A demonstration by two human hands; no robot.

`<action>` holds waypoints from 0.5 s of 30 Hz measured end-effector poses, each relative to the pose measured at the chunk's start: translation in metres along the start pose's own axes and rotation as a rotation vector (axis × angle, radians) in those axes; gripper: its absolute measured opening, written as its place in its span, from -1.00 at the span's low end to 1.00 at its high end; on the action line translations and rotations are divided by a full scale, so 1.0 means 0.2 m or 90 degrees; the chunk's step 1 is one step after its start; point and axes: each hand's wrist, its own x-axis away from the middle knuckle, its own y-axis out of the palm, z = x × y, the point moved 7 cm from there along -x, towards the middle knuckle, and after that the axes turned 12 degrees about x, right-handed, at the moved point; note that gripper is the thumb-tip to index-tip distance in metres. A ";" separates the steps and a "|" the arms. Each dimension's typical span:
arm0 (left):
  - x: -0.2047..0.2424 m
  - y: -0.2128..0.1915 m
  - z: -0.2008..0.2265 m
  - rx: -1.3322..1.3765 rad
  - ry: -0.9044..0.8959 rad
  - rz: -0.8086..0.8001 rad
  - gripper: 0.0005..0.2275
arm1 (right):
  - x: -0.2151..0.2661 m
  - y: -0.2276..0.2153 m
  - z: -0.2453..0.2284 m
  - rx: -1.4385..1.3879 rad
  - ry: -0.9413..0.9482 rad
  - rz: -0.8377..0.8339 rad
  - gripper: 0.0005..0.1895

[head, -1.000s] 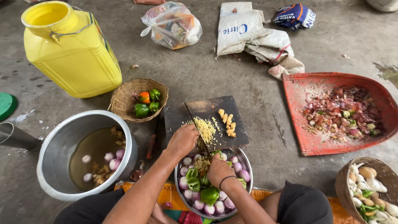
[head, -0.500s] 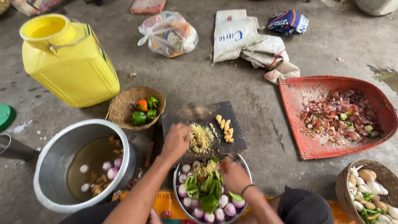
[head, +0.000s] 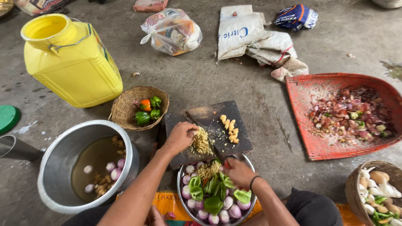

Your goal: The person prepares ingredients for cooking by scraping chopped ginger off a wooden board and into a bowl containing whole small onions and pieces of green pepper, then continues chopping more ginger on the board.

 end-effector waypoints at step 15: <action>0.16 -0.04 -0.04 -0.094 0.089 0.039 -0.89 | 0.06 0.07 -0.27 0.233 -0.019 0.141 -0.61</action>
